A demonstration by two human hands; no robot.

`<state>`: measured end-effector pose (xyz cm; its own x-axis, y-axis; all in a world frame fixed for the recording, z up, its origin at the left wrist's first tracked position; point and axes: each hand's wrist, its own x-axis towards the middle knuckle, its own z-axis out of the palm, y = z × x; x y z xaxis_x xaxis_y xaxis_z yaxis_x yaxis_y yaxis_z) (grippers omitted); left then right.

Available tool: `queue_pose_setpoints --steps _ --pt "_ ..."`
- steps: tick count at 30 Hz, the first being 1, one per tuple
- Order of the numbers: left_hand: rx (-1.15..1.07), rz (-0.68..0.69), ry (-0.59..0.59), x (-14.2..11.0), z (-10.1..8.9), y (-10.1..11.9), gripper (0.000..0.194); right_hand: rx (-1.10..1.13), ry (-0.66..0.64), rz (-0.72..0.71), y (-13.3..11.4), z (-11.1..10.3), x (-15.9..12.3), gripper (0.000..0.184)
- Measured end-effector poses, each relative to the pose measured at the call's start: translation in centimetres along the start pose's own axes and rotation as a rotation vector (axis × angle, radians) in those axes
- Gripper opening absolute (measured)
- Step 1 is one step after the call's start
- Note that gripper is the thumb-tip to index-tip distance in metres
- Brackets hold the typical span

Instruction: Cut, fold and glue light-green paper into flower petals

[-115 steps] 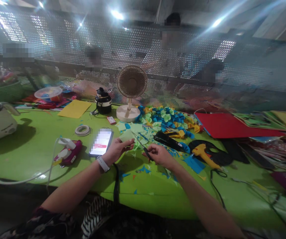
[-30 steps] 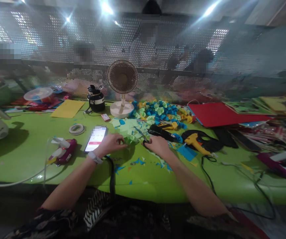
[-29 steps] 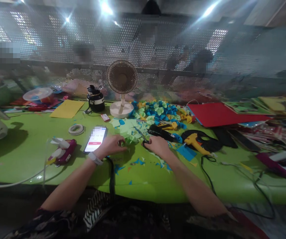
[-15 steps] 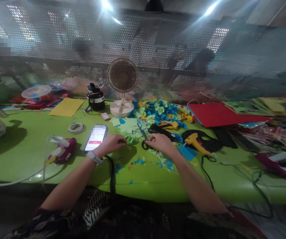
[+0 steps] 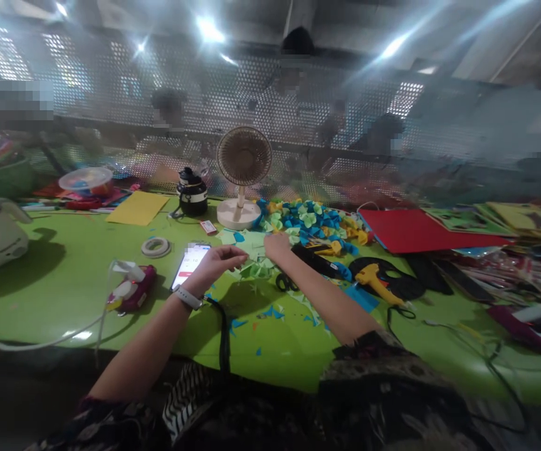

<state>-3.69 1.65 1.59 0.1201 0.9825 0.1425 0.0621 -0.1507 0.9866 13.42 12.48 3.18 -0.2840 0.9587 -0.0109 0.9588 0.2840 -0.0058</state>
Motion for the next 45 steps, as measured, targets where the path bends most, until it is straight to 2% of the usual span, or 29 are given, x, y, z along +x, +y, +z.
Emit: queue_pose_setpoints --steps 3,6,9,14,18,20,23,26,32,39,45 --pt "-0.083 -0.005 0.004 0.0 0.0 -0.1 0.032 0.088 0.017 0.045 0.2 -0.4 0.4 0.025" --pt "-0.148 -0.012 0.002 0.0 0.0 0.1 0.03 0.238 0.052 0.076 1.3 -1.2 -0.6 0.024" --pt "-0.166 -0.026 -0.006 -0.1 0.3 0.0 0.029 0.462 0.061 0.086 2.7 -1.8 -2.9 0.022" --pt "-0.128 -0.029 -0.001 -0.2 1.8 -1.0 0.034 0.866 -0.074 0.031 3.7 -1.2 -8.1 0.023" --pt "-0.137 -0.061 0.009 -0.5 3.1 -1.5 0.036 1.537 -0.275 0.035 3.4 0.0 -10.3 0.017" --pt "-0.136 -0.075 0.009 -0.7 3.5 -1.6 0.036 1.711 -0.27 0.075 3.1 0.6 -10.6 0.021" --pt "-0.135 -0.08 0.028 -0.8 3.8 -1.7 0.037 1.689 -0.165 0.101 2.6 1.2 -10.8 0.034" --pt "-0.132 -0.066 0.037 -0.9 4.0 -1.9 0.035 1.596 -0.113 0.077 2.2 1.5 -11.1 0.043" --pt "-0.124 -0.056 0.029 -1.2 4.3 -1.5 0.034 1.554 0.01 0.035 1.7 2.1 -11.5 0.042" --pt "-0.096 -0.062 0.013 -1.4 4.5 -1.2 0.038 1.545 0.033 0.001 1.8 2.8 -11.1 0.04" --pt "-0.131 -0.039 -0.005 -1.4 4.4 -1.1 0.04 1.596 0.079 0.03 1.7 2.5 -11.1 0.039"
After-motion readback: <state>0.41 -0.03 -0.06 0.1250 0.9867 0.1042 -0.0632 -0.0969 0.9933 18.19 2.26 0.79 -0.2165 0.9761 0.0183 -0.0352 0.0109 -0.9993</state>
